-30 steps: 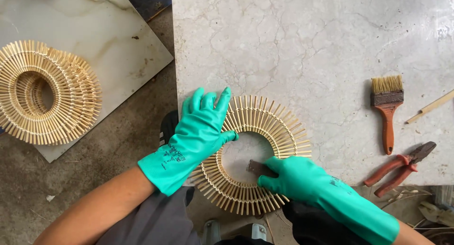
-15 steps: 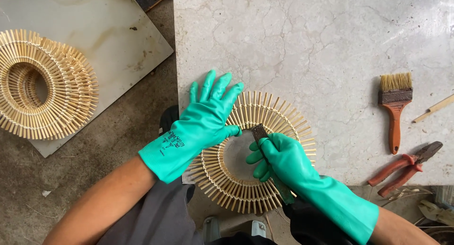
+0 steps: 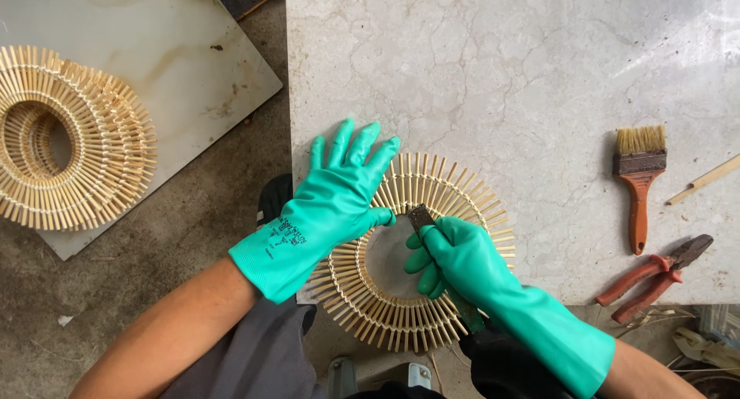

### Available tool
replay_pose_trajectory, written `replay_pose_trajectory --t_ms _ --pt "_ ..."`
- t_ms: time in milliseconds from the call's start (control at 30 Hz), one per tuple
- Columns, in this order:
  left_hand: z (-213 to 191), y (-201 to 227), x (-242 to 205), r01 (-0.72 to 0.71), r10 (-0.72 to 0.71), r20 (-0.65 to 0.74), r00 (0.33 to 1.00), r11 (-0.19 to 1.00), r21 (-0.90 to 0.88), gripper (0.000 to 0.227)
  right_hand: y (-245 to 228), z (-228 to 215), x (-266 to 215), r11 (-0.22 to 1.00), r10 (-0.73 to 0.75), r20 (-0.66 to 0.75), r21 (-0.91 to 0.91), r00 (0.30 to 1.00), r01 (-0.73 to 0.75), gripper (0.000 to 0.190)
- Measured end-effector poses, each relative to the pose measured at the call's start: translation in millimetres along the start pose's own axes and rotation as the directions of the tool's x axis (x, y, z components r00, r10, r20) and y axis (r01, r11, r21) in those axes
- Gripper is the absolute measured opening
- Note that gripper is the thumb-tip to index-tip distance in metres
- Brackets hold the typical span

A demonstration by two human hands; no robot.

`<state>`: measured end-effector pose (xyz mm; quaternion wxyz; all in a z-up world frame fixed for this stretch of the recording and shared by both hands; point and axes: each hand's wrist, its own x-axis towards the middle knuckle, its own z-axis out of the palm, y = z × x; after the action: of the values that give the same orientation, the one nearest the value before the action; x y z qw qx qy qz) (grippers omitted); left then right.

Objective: The recorder is seen assembling a circular bamboo craft, inserting thin wooden sticks into a frame and using tools like a hammer, pliers, and a blade to secure and trim them.

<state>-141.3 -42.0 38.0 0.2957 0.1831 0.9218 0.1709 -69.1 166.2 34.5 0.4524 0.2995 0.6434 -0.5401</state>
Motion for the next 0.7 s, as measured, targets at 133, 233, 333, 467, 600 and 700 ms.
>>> replay_pose_trajectory --t_ms 133,233,333,467,600,700 --pt "5.4 -3.9 1.3 -0.005 0.005 -0.005 1.0 1.0 0.025 0.115 -5.5 1.5 -5.5 1.0 0.006 -0.015 0.017 1.0 -0.005 0.033" --pt "-0.5 1.5 0.7 0.015 -0.017 0.029 0.999 0.999 0.042 0.117 -11.0 0.4 -5.7 0.998 0.031 -0.014 -0.06 0.999 -0.032 0.033" --pt "14.6 -9.3 -2.2 -0.052 0.052 -0.064 0.997 0.999 0.001 0.119 -12.5 -6.2 -2.3 0.994 0.024 -0.007 -0.11 1.0 -0.025 0.032" --pt "24.3 -7.4 -14.9 -0.005 0.0 -0.122 0.992 0.999 -0.045 0.119 -23.1 -8.1 -15.6 0.973 -0.048 -0.031 -0.228 0.998 0.04 0.03" --pt "19.1 -4.7 -15.8 0.05 -0.06 -0.125 0.99 0.995 -0.088 0.12 -10.6 -5.1 -17.4 0.99 -0.04 -0.034 -0.135 0.999 0.035 0.03" --pt "16.3 -5.5 -5.4 -0.009 0.001 -0.174 0.985 0.999 -0.045 0.117 -5.4 -5.9 -12.9 0.998 -0.017 -0.033 -0.067 0.999 0.015 0.031"
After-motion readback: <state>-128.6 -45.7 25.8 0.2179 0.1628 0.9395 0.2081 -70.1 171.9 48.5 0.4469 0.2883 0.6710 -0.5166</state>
